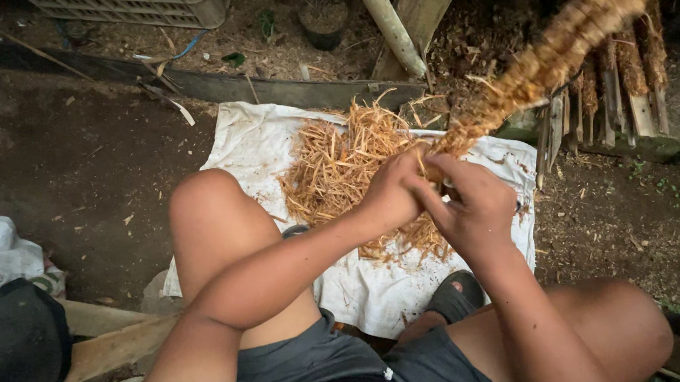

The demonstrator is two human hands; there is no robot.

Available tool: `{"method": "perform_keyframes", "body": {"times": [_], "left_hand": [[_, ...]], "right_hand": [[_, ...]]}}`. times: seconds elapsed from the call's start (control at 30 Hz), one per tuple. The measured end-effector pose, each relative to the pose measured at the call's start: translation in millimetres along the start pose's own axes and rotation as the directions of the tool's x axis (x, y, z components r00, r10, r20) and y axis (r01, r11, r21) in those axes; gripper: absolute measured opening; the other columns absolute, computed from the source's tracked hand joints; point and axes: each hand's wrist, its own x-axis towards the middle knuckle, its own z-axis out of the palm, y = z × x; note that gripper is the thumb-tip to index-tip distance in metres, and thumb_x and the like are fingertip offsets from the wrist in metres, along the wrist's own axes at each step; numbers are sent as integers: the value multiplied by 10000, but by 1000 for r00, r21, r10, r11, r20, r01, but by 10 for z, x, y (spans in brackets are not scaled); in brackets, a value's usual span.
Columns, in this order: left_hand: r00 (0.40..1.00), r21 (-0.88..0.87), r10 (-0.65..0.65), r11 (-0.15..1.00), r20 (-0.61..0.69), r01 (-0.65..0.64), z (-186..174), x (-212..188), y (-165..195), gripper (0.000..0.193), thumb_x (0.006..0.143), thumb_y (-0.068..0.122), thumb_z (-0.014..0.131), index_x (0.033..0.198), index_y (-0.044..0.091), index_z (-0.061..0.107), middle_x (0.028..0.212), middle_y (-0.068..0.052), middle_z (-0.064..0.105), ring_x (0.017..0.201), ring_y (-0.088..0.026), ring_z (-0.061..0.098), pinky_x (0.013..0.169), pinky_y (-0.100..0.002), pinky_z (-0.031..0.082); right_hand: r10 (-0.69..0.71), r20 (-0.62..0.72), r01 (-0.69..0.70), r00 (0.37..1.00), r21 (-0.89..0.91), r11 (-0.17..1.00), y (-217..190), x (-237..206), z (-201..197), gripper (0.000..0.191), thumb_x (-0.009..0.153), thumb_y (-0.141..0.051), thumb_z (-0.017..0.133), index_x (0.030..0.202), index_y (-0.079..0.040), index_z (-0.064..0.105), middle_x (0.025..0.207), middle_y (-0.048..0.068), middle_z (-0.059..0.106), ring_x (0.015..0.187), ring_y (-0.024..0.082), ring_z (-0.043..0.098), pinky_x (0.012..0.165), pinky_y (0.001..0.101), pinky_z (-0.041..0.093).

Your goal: The person sits on the ground and wraps handfuls of dried fibrous material around a long wooden stick, pressing and rotating the stick to build up a dense fiber covering along its length. They occasionally pull loose fibers from a pile on a cloth and continue winding the fiber roll.

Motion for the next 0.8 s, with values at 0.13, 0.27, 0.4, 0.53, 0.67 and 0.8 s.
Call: {"method": "perform_keyframes", "body": {"times": [0.13,0.27,0.4,0.53,0.67,0.8], "left_hand": [[990,-128,-77,987,116,92,-107,40,84,451,786,146,856,1161,24,638,1028,-114,751,966,-212,719,848,-373,582],[961,-531,44,840,272,112,-264,114,58,498,755,86,888,1192,8,663,1073,-72,776,991,-156,739,892,-326,605],[923,-560,92,816,373,144,-307,120,-16,532,734,52,886,1203,-13,643,1071,-75,753,981,-165,719,885,-322,598],[905,-629,52,735,423,252,-337,102,-118,637,724,130,889,1258,4,566,1071,-61,697,942,-163,695,824,-341,613],[917,-791,173,577,360,202,-307,112,-207,792,758,430,907,1307,-19,556,1175,-109,665,1066,-197,691,923,-363,618],[948,-607,-194,732,252,311,-219,119,-240,914,719,664,797,1296,1,550,1113,-150,714,958,-226,695,828,-373,612]], "right_hand": [[174,21,-174,984,237,956,131,-35,31,161,990,-114,781,1109,-48,695,905,67,710,720,81,617,638,241,506],[312,75,-319,947,317,893,254,-123,41,131,998,-104,737,1045,-35,637,851,27,673,705,76,563,623,237,476],[206,43,-204,978,434,877,307,-206,107,122,1020,-92,710,1058,-44,604,957,32,675,824,66,607,708,227,501],[253,29,-231,967,518,823,316,-200,168,131,1032,-82,712,1060,-50,588,973,42,675,850,84,611,736,244,499],[72,-49,-49,996,373,926,234,-134,194,131,1003,-74,742,1047,-47,622,999,55,700,890,112,662,852,307,543],[-38,24,28,999,307,951,131,-150,165,131,948,-54,722,1049,-8,652,978,83,679,859,151,631,736,288,508]]}}
